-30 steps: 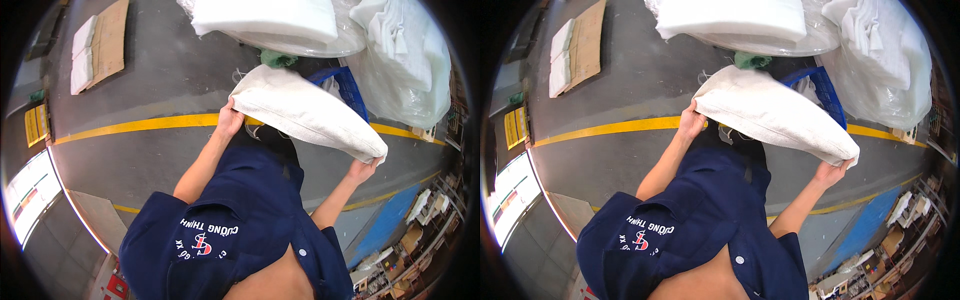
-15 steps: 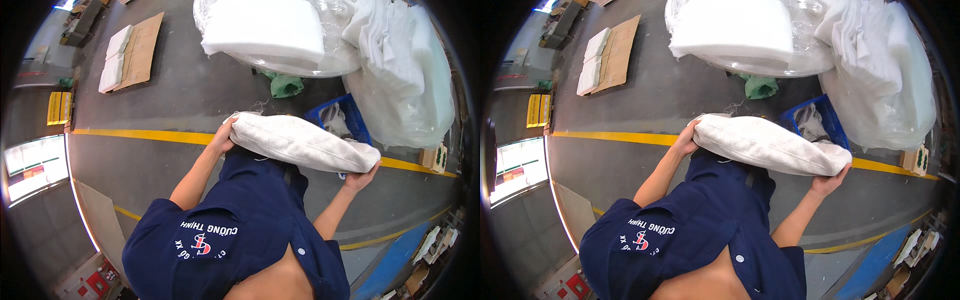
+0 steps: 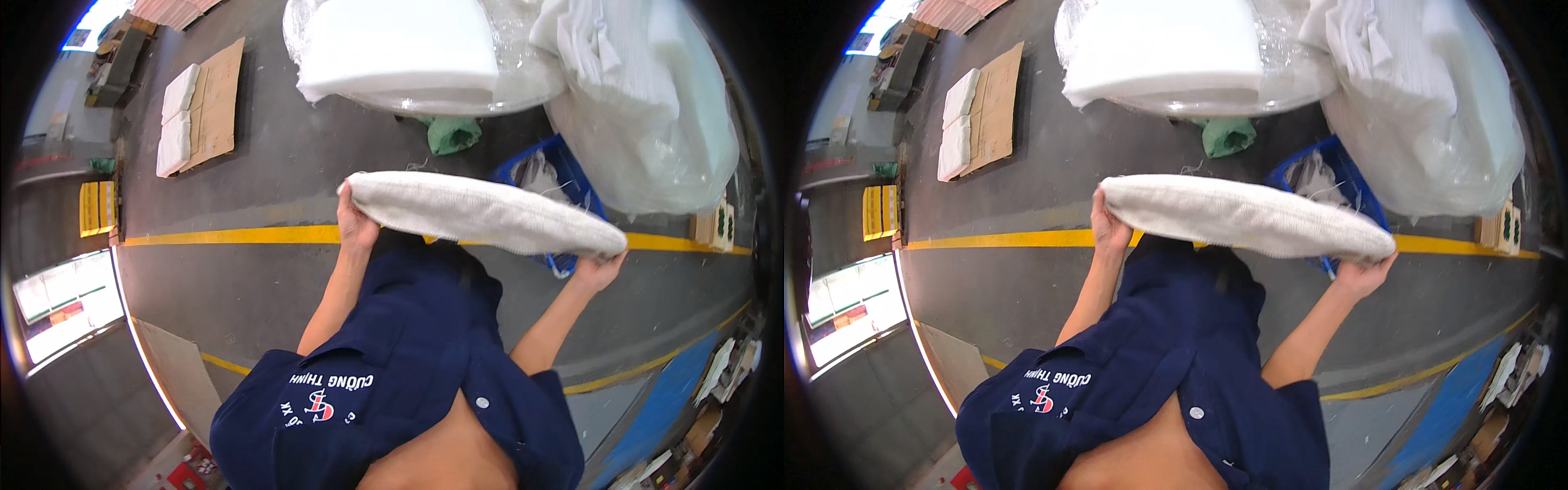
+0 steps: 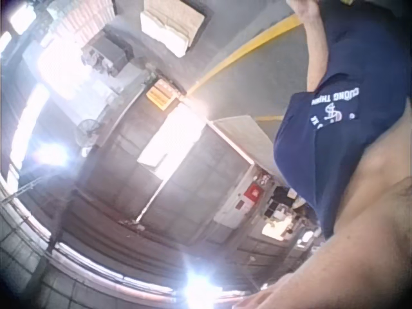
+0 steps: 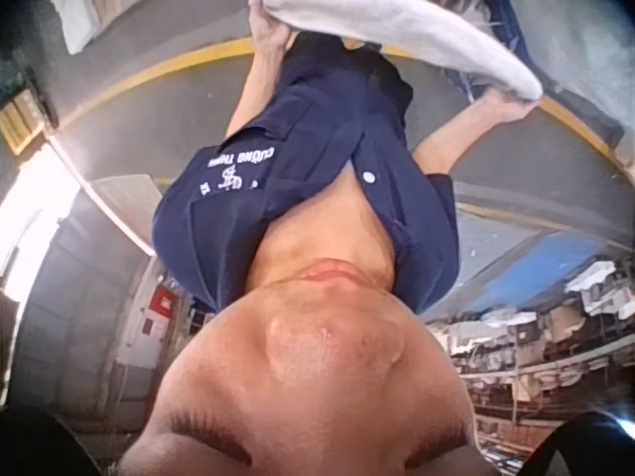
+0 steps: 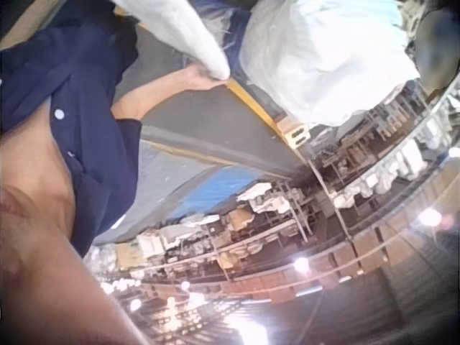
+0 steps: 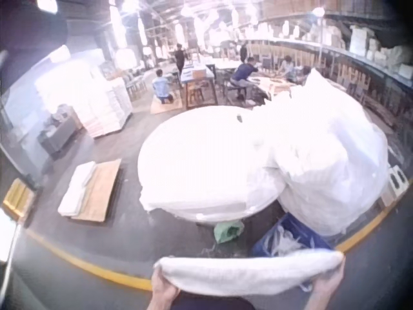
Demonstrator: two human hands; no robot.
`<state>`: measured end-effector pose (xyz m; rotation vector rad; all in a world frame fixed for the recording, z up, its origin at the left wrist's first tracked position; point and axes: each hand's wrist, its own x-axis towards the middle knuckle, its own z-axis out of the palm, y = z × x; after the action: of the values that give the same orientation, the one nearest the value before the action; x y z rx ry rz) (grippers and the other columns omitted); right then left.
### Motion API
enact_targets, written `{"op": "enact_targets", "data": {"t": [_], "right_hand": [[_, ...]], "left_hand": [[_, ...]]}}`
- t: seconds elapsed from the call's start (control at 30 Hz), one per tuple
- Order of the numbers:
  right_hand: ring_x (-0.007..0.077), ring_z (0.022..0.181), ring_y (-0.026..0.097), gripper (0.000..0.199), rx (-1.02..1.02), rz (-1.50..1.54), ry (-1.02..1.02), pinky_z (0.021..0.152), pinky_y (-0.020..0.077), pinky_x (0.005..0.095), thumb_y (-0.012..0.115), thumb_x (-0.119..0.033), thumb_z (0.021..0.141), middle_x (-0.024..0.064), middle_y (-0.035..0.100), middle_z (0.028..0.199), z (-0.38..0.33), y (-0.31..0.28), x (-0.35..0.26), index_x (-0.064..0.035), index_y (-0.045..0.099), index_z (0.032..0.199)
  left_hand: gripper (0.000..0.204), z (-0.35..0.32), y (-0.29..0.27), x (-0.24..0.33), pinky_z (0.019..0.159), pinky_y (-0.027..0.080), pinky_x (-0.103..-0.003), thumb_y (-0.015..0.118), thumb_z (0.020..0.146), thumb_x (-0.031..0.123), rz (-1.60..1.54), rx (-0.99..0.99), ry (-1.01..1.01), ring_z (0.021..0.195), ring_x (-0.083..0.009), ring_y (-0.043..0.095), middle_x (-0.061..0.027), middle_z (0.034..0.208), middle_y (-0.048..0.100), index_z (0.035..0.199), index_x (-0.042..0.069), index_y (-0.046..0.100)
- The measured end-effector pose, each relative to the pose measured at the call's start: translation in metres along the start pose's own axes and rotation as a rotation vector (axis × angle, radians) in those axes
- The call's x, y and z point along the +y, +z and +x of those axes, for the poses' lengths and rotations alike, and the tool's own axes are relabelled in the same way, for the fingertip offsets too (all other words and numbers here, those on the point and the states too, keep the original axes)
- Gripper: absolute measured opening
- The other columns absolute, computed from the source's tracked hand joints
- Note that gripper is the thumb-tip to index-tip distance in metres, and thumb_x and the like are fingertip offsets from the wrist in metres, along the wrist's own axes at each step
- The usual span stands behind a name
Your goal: The person repeatedly picks up white foam cushions and inserts them into white fabric covers. They smooth the covers over the foam and place the finished items onto a stack on a cardboard sheet. The process involves handling foam, fabric covers, and the assembled cushions.
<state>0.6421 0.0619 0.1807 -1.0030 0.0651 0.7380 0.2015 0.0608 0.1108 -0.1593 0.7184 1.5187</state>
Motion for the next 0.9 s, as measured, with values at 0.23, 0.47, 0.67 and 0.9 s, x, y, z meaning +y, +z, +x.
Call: {"op": "enact_targets", "data": {"t": [0.23,0.47,0.67,0.9], "right_hand": [[0.0321,0.127,0.049,0.048,-0.074,0.047,-0.119,0.107,0.0389,0.0487,0.037,-0.033,0.104,0.0182,0.049,0.139,-0.03,0.058,-0.011,0.001,0.045,0.137],[0.0375,0.134,0.039,0.051,-1.152,0.581,-0.077,0.117,0.0239,0.0515,0.049,-0.025,0.1,0.0235,0.04,0.145,-0.038,0.227,-0.064,0.0079,0.041,0.137],[0.0338,0.119,0.052,0.047,-1.533,0.536,0.193,0.109,0.0316,0.0604,0.049,-0.032,0.091,0.0216,0.06,0.121,0.079,0.477,0.033,0.0045,0.053,0.121],[0.0279,0.105,0.064,0.039,-0.914,0.598,0.165,0.093,0.0511,0.0424,0.049,-0.04,0.098,0.0127,0.069,0.11,0.055,0.714,0.123,-0.0063,0.062,0.112]], "left_hand": [[0.047,-0.015,0.102,0.076,0.102,0.046,-0.04,0.043,0.1,0.04,0.029,-0.088,0.191,0.114,-0.0242,0.06,-0.0117,0.12,0.064,0.123,0.001,0.058],[0.043,0.02,0.206,0.165,0.114,0.03,-0.044,0.034,0.1,0.023,-0.136,-0.883,0.424,0.132,-0.0293,0.045,-0.0199,0.138,0.051,0.13,-0.006,0.05],[0.068,0.215,0.345,0.251,0.116,0.027,-0.055,0.056,0.094,0.037,-0.233,-0.582,0.373,0.137,-0.0392,0.033,-0.0262,0.145,0.035,0.137,-0.009,0.031],[0.028,0.38,0.472,0.443,0.083,0.055,-0.034,0.054,0.091,0.009,0.509,-0.733,1.047,0.096,-0.0224,0.064,-0.0111,0.106,0.066,0.118,0.004,0.058]]}}
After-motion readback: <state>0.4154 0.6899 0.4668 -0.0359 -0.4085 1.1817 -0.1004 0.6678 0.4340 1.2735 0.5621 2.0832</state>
